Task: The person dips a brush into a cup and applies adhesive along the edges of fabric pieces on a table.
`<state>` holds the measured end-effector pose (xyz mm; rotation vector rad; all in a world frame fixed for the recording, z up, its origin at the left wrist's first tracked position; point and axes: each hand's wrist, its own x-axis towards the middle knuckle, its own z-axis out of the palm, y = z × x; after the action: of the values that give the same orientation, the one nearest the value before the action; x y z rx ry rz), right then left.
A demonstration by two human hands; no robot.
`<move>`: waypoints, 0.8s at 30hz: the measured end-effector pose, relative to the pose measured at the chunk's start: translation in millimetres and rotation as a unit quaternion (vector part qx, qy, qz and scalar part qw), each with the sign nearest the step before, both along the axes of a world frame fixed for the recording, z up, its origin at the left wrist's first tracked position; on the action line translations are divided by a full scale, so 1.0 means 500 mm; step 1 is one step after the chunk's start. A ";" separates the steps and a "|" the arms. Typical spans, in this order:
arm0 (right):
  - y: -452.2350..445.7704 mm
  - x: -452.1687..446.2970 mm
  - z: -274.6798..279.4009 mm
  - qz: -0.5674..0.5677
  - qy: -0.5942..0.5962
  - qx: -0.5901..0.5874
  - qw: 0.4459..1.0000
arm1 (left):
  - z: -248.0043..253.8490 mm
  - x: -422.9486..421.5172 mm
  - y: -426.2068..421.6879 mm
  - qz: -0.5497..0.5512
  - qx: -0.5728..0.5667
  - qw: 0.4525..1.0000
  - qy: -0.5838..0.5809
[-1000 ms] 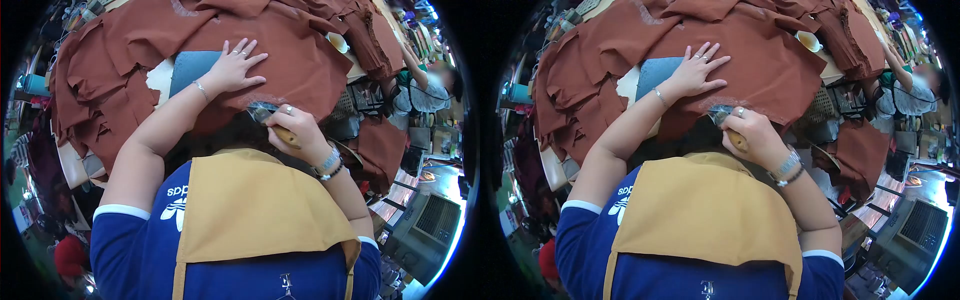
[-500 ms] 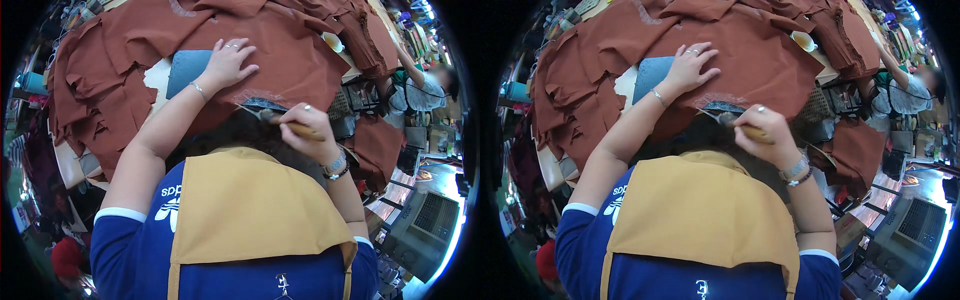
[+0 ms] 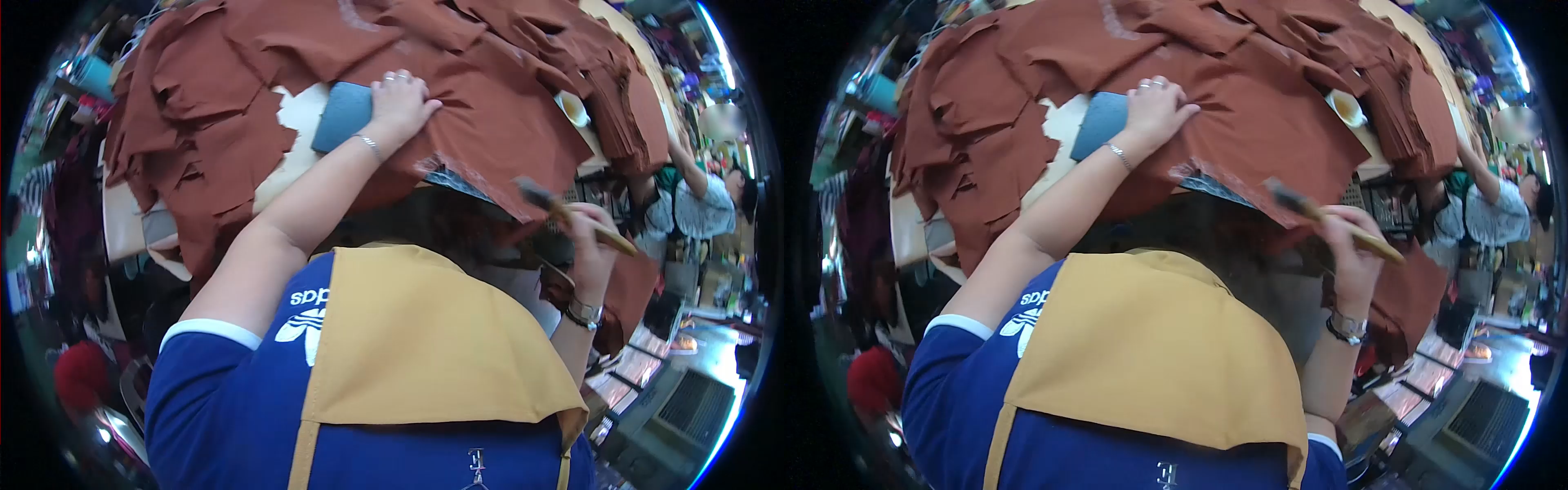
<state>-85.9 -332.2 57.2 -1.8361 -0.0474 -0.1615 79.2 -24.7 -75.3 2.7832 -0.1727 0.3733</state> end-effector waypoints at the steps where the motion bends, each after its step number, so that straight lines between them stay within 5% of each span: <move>1: -0.013 0.003 -0.021 -0.076 0.000 0.160 0.984 | 0.001 0.000 -0.003 -0.006 -0.003 1.000 -0.002; 5: -0.081 0.065 -0.040 -0.069 -0.001 0.371 0.926 | 0.014 0.034 0.022 -0.032 -0.389 0.909 0.147; 7: -0.068 0.098 -0.030 -0.001 0.050 0.411 0.910 | 0.097 0.007 0.085 0.002 -0.582 0.799 0.153; 9: -0.062 0.122 -0.044 0.097 0.075 0.421 0.899 | 0.162 -0.012 0.212 0.075 -0.638 0.755 0.132; 12: -0.048 0.172 -0.060 0.211 0.097 0.421 0.877 | 0.225 -0.095 0.451 0.196 -0.770 0.606 0.021; 13: -0.033 0.189 -0.062 0.222 0.109 0.417 0.875 | 0.246 -0.156 0.517 0.128 -0.829 0.544 -0.009; 14: -0.016 0.205 -0.066 0.199 0.109 0.399 0.889 | 0.223 -0.209 0.654 0.049 -0.795 0.604 -0.024; 16: 0.016 0.233 -0.078 0.147 0.105 0.359 0.916 | 0.315 -0.424 0.686 0.152 -0.792 0.588 -0.055; 18: 0.046 0.263 -0.085 0.131 0.112 0.342 0.924 | 0.208 -0.643 0.909 0.279 -0.732 0.589 -0.199; 19: 0.058 0.278 -0.090 0.123 0.114 0.333 0.928 | 0.288 -0.665 0.755 0.405 -0.689 0.537 -0.270; 24: 0.113 0.324 -0.104 0.196 0.137 0.340 0.910 | 0.136 -1.069 0.747 0.538 -0.643 0.436 -0.326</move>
<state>76.2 -275.9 5.2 -1.1055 -0.1426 0.3323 -455.2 348.8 -7.3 0.7182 1.2239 1.1612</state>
